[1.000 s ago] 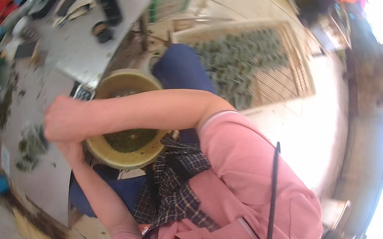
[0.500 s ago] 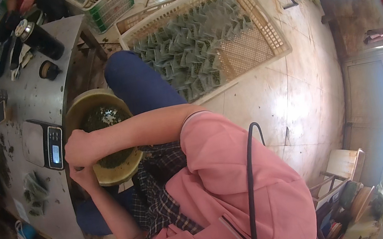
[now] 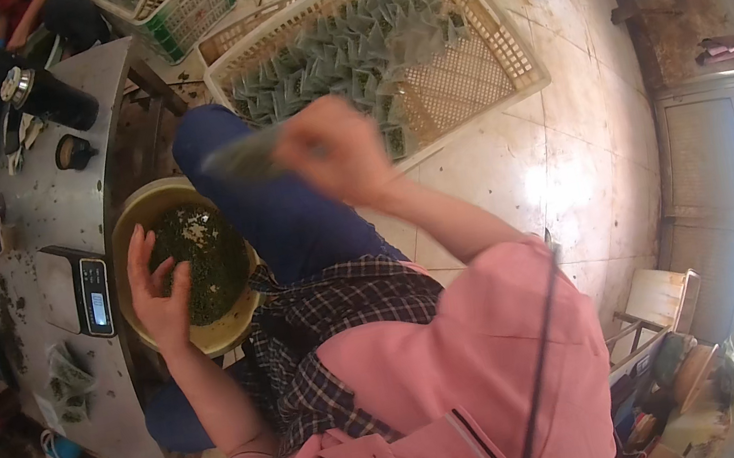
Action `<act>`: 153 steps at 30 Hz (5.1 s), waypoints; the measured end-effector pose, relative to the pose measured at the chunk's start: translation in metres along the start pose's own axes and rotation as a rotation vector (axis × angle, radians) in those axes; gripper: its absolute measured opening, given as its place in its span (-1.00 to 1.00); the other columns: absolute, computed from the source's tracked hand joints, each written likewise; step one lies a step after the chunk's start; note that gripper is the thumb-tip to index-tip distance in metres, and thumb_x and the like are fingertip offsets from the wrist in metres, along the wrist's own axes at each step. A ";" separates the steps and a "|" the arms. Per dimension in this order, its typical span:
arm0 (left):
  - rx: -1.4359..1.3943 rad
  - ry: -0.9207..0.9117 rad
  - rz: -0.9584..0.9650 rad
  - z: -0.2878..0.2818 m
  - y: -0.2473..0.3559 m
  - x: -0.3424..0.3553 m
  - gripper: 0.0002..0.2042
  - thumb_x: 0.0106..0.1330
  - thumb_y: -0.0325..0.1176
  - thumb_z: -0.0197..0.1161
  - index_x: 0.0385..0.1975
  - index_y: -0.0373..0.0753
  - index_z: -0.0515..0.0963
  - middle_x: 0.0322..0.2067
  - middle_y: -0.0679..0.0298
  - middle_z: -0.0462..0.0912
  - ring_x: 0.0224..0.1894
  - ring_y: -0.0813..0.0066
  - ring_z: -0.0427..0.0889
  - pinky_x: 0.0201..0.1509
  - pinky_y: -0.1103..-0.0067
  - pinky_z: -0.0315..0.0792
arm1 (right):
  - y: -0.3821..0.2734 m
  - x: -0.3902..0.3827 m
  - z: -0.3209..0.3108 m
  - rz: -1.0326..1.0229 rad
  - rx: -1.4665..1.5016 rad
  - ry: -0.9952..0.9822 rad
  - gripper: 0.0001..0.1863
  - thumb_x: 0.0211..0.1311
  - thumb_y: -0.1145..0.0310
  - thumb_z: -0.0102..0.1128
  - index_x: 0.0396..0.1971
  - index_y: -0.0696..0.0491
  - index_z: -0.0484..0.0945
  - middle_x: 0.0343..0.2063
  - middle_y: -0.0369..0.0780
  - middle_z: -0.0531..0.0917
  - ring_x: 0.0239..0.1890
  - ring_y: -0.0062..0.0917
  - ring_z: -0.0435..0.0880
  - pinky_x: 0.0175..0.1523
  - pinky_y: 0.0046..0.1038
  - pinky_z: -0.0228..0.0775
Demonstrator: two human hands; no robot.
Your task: The person scoops dried green vegetables from a bowl into small plastic bags, weighs each bag on a digital scale, and places the filled bags into a basket. The process is repeated continuously.
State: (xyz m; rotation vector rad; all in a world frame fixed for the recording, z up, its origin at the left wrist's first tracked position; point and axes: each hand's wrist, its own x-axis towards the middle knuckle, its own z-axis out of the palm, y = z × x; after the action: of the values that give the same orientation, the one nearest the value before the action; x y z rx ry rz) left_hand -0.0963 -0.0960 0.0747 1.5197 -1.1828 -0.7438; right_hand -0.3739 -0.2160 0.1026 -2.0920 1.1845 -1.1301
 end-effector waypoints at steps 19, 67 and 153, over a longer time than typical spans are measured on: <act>-0.099 0.301 -0.328 -0.075 -0.090 -0.067 -0.74 0.32 -0.53 0.18 -0.01 -0.37 0.52 -0.10 0.20 0.64 -0.01 0.48 0.60 0.06 0.61 0.46 | 0.276 -0.053 -0.034 0.563 -0.877 -0.417 -0.65 0.27 0.17 0.05 -0.20 0.18 0.50 -0.28 0.03 0.59 -0.19 -0.11 0.57 -0.16 -0.15 0.43; 0.166 0.902 -0.071 -0.173 -0.117 -0.045 -0.73 0.20 -0.58 0.11 -0.12 -0.20 0.55 0.09 0.18 0.50 0.09 0.39 0.51 0.01 0.54 0.48 | 0.060 -0.153 0.351 -0.206 -0.645 -1.412 -0.76 0.07 0.34 0.18 -0.30 0.14 0.64 -0.24 -0.02 0.67 -0.18 -0.14 0.67 -0.08 -0.19 0.54; 0.265 0.961 -0.029 -0.195 -0.094 -0.034 -0.45 0.06 -0.64 0.07 0.14 -0.17 0.42 0.15 0.20 0.45 0.26 0.36 0.37 0.30 0.42 0.25 | -0.083 0.001 0.304 -0.261 0.244 -0.389 -0.82 0.00 0.61 0.23 -0.36 0.09 0.67 -0.44 -0.20 0.56 -0.31 -0.36 0.55 -0.19 -0.39 0.40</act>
State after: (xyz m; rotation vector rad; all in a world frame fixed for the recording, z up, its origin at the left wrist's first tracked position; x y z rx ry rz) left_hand 0.0964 0.0017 0.0362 1.7898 -0.5260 0.1739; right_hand -0.0803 -0.1716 -0.0018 -2.1826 0.5775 -0.8654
